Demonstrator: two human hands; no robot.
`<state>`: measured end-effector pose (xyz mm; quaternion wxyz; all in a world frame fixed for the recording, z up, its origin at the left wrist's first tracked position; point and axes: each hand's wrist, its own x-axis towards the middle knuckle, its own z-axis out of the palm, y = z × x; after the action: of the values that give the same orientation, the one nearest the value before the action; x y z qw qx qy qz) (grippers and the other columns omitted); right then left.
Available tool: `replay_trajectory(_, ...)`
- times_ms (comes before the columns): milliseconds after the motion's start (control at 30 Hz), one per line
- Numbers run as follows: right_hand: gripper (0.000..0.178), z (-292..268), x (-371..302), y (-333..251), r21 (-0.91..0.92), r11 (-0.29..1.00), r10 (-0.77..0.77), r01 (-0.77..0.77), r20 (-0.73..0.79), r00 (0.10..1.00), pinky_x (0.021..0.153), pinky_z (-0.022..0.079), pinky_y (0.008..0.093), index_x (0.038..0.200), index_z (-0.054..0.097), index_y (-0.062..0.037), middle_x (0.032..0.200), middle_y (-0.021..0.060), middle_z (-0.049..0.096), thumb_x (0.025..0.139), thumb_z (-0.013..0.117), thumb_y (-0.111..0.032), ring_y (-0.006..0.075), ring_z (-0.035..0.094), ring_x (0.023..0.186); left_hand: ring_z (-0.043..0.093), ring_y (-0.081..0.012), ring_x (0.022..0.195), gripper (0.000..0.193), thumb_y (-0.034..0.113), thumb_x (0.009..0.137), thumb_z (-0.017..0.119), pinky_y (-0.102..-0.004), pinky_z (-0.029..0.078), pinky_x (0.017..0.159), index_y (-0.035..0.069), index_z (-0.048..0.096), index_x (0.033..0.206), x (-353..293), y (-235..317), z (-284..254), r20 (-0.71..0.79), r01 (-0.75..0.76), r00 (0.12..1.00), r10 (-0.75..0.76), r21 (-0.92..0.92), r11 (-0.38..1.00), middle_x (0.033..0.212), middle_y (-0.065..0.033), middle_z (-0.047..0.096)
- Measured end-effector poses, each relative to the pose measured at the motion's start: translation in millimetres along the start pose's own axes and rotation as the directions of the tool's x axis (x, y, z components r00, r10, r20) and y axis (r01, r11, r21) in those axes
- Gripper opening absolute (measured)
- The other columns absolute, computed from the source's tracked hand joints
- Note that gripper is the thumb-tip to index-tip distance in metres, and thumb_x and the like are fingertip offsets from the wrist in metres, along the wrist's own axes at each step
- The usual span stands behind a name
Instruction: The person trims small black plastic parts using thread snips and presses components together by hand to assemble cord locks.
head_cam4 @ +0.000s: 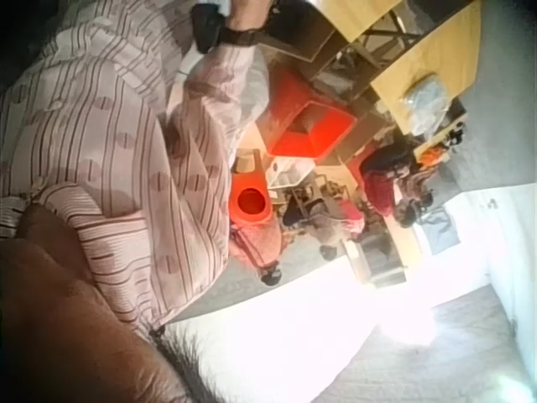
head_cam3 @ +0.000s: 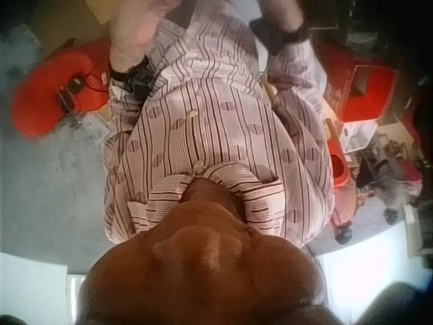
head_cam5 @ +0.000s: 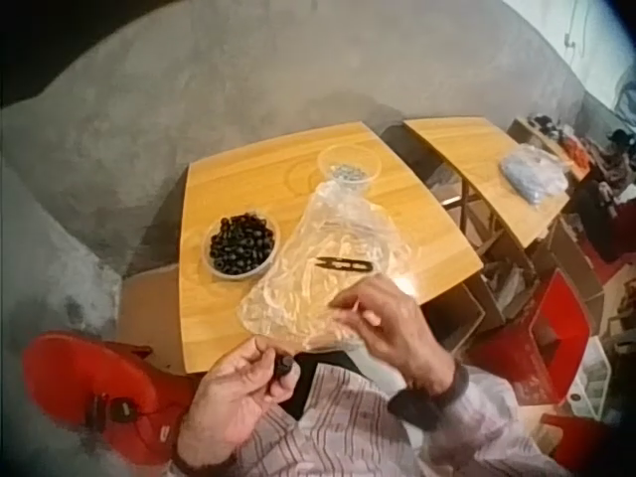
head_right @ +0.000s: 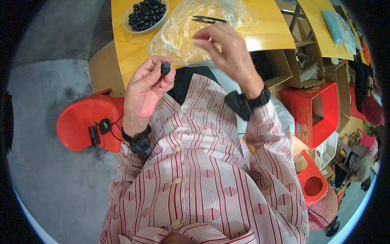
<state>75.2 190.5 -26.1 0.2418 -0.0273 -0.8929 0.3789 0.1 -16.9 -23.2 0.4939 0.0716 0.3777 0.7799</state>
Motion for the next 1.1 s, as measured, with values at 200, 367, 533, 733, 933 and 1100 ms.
replay_trajectory(200, 0.022, 5.7, 28.5, 75.2, -0.554, 0.813, -0.153, 0.18, 0.095, 0.984, 0.078, 0.045, 0.0384, 0.104, 0.062, -0.0099, 0.098, 0.0059, 0.06, 0.084, 0.063, -0.021, 0.0244, 0.054, 0.095, 0.04, -0.0111, 0.068, 0.023, 0.012, 0.095, 0.048, -0.0218, 0.034, 0.06, -0.004, 0.047, 0.112, 3.2, -2.2, -8.4, 0.017, 0.017, 1.0, -0.014, -0.19, 0.982, 0.082, -0.0081, 0.048)
replay_trajectory(367, 0.025, 28.7, 37.5, 95.1, -0.667, 0.737, 0.002, 0.109, 0.163, 0.987, 0.082, 0.042, 0.0428, 0.105, 0.061, -0.0107, 0.101, 0.0071, 0.06, 0.085, 0.062, -0.025, 0.0262, 0.053, 0.1, 0.038, -0.0113, 0.07, 0.027, 0.012, 0.094, 0.048, -0.0219, 0.032, 0.061, -0.005, 0.047, 0.115, 4.9, -3.5, -18.2, 0.074, 0.061, 0.997, -0.036, -0.369, 0.927, 0.08, -0.0063, 0.045)
replay_trajectory(533, 0.027, 38.6, 37.4, 103.4, -0.703, 0.708, 0.102, 0.057, 0.183, 0.978, 0.081, 0.043, 0.0409, 0.107, 0.058, -0.0088, 0.103, 0.0075, 0.059, 0.085, 0.062, -0.025, 0.0277, 0.052, 0.101, 0.035, -0.0107, 0.067, 0.026, 0.013, 0.094, 0.047, -0.0227, 0.031, 0.06, -0.005, 0.048, 0.112, 7.2, -8.6, -31.5, 0.197, 0.12, 0.98, -0.016, -0.526, 0.842, 0.076, -0.0033, 0.043)
replay_trajectory(733, 0.03, 42.2, 39.7, 116.5, -0.657, 0.754, 0.089, -0.025, 0.064, 0.994, 0.083, 0.041, 0.0476, 0.106, 0.057, -0.0072, 0.105, 0.0116, 0.059, 0.085, 0.062, -0.027, 0.0306, 0.053, 0.101, 0.033, -0.0098, 0.064, 0.024, 0.014, 0.093, 0.045, -0.0229, 0.028, 0.059, -0.003, 0.05, 0.108, 7.1, -10.3, -34.1, 0.258, 0.182, 0.966, -0.017, -0.628, 0.756, 0.073, -0.001, 0.04)
replay_trajectory(933, 0.03, 35.7, 44.5, 126.5, -0.646, 0.76, 0.144, -0.062, 0.074, 0.987, 0.08, 0.041, 0.0497, 0.103, 0.058, -0.0072, 0.101, 0.0115, 0.06, 0.083, 0.064, -0.029, 0.0316, 0.053, 0.101, 0.032, -0.0103, 0.064, 0.023, 0.014, 0.093, 0.044, -0.023, 0.027, 0.059, -0.003, 0.05, 0.107, 8.1, -11.3, -33.7, 0.263, 0.184, 0.965, -0.013, -0.64, 0.746, 0.072, -0.0009, 0.038)
replay_trajectory(1100, 0.017, 20.2, 49.3, 103.4, -0.603, 0.788, -0.089, 0.123, 0.086, 0.992, 0.07, 0.045, 0.0387, 0.096, 0.056, -0.0062, 0.09, 0.0104, 0.061, 0.088, 0.059, -0.021, 0.0324, 0.056, 0.083, 0.032, -0.0101, 0.064, 0.023, 0.014, 0.094, 0.043, -0.0229, 0.028, 0.059, -0.003, 0.05, 0.107, 9.2, -11.2, -33.9, 0.273, 0.211, 0.962, -0.032, -0.661, 0.72, 0.074, -0.0015, 0.04)
